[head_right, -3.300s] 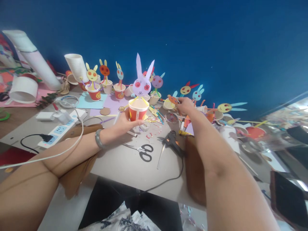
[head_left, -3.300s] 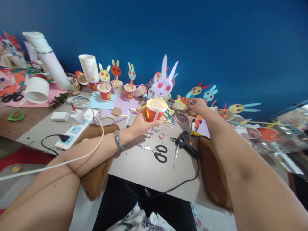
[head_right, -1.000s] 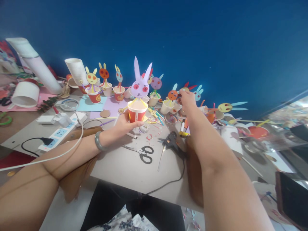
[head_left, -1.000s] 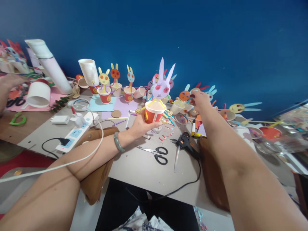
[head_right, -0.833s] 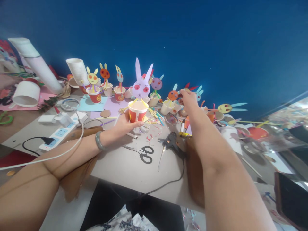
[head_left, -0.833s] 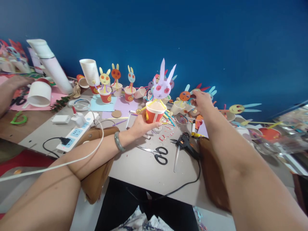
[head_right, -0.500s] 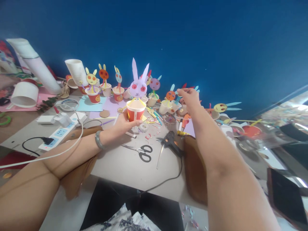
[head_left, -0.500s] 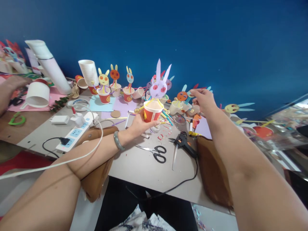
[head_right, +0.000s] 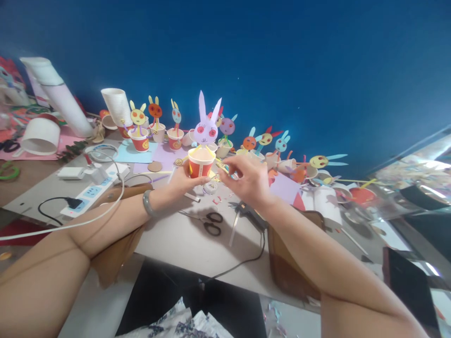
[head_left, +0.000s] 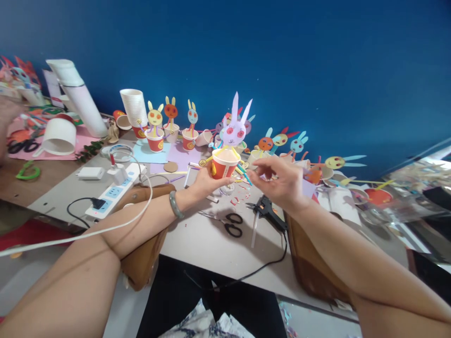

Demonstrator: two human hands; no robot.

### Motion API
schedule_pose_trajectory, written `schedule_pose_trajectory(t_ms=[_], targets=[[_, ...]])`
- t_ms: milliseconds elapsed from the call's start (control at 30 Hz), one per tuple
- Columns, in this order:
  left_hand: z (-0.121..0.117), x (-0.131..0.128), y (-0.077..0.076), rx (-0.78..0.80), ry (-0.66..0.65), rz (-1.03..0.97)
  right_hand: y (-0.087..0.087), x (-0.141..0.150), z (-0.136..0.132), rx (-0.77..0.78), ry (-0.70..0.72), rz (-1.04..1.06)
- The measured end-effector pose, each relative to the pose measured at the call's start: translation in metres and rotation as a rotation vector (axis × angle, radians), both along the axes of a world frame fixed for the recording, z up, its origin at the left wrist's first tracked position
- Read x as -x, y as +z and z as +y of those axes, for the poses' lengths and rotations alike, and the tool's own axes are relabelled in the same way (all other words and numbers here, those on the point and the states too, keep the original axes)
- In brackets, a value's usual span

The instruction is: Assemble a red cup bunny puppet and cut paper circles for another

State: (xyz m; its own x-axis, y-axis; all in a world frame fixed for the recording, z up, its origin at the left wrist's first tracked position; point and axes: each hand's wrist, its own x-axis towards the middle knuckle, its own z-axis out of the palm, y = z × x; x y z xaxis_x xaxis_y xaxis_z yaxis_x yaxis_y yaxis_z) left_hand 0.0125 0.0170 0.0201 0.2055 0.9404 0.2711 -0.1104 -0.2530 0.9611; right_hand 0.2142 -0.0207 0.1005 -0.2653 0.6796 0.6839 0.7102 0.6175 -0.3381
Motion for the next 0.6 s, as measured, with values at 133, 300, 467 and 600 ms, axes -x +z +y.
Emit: schedule_pose_trajectory(t_ms=[133, 300, 467, 600], targets=[[0.0, 0.001, 0.003, -0.05, -0.005, 0.022, -0.005, 0.015, -0.008, 0.16, 0.048, -0.09], [0.003, -0.001, -0.001, -0.02, -0.089, -0.039, -0.008, 0.016, 0.002, 0.247, 0.062, -0.033], [0.003, 0.0, -0.003, 0.037, -0.094, 0.008, 0.001, 0.019, 0.005, 0.297, 0.08, -0.024], [0.003, 0.0, -0.001, 0.043, -0.126, 0.006, 0.01, 0.017, 0.009, 0.335, 0.102, -0.042]])
